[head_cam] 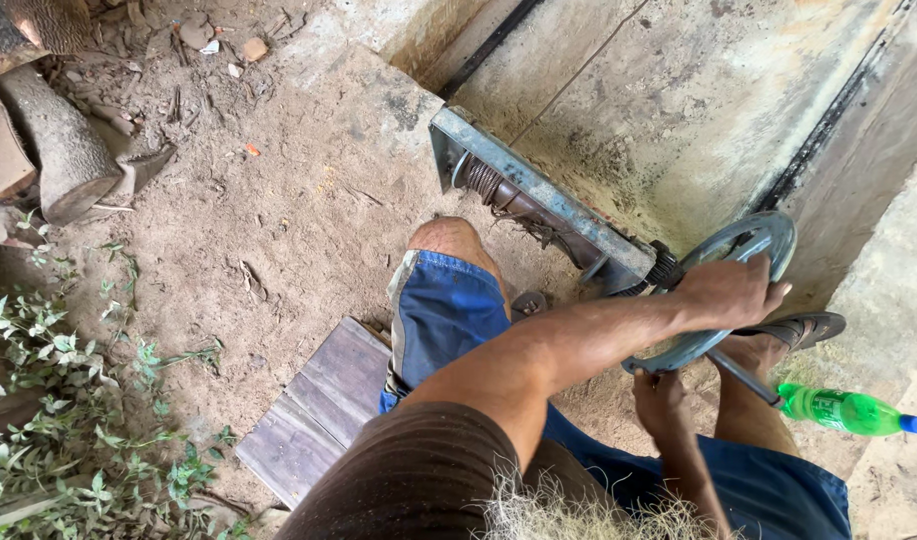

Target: The person sits on a wooden plank and turns a handwheel attached to a mechanical device, likely a winch or pump, in a continuous repetitive motion. The person maintains a steady grip on the wheel and rotates it clockwise throughout the clip.

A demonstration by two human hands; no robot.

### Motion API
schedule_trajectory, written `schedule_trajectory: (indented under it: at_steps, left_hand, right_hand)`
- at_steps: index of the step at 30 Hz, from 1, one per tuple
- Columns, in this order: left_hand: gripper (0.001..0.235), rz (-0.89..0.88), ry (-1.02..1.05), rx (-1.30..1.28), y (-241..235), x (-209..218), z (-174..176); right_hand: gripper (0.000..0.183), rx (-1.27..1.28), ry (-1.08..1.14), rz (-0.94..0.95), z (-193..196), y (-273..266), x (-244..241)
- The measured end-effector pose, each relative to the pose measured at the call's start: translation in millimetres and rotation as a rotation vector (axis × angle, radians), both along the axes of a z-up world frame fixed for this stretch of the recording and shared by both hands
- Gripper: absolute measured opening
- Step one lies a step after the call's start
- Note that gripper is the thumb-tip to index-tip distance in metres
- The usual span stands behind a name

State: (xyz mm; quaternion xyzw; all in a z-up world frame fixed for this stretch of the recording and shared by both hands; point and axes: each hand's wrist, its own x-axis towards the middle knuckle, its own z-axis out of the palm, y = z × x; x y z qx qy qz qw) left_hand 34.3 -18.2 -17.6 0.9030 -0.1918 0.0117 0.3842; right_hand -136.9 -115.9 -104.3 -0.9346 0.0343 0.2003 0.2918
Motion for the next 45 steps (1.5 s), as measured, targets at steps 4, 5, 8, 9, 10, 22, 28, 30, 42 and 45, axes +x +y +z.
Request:
schedule_trajectory:
  at_steps: [4, 5, 8, 9, 10, 22, 28, 30, 42, 45]
  left_hand:
    - [0.079, -0.031, -0.093, -0.283, 13, -37, 2]
    - [0.075, -0.042, -0.111, -0.255, 17, -48, 1]
    - [0.064, -0.083, -0.081, -0.179, 26, -74, 0]
    - [0.063, -0.093, -0.013, -0.149, 33, -83, -4]
    - [0.061, -0.101, 0.055, -0.119, 36, -90, -7]
    - [0.039, -0.267, 0.397, 0.124, 73, -152, -86]
    - [0.036, -0.23, 0.088, -0.071, 101, -136, -119]
    - [0.046, -0.16, 0.107, -0.096, 59, -182, -130]
    - [0.053, 0.106, 0.228, -0.086, 210, -105, 16]
    - [0.052, 0.214, 0.357, -0.249, 234, -127, 47]
  right_hand:
    - [0.034, -0.169, -0.279, 0.459, 28, -44, 31]
    - [0.031, -0.135, -0.318, 0.451, 37, -58, 35]
    - [0.028, 0.227, -0.244, 0.181, 78, -92, 60]
    - [0.028, 0.439, -0.173, 0.013, 92, -90, 71]
    - [0.029, 0.575, -0.134, -0.102, 106, -87, 79]
    - [0.039, 0.43, -0.24, -0.493, 142, 30, 122]
    - [0.048, 0.22, -0.648, -0.186, 76, 3, 103]
    - [0.048, 0.167, -0.647, -0.122, 68, -45, 38]
    - [0.055, 0.186, -0.591, -0.236, 100, 25, 85]
    - [0.056, 0.164, -0.577, -0.232, 99, 22, 80]
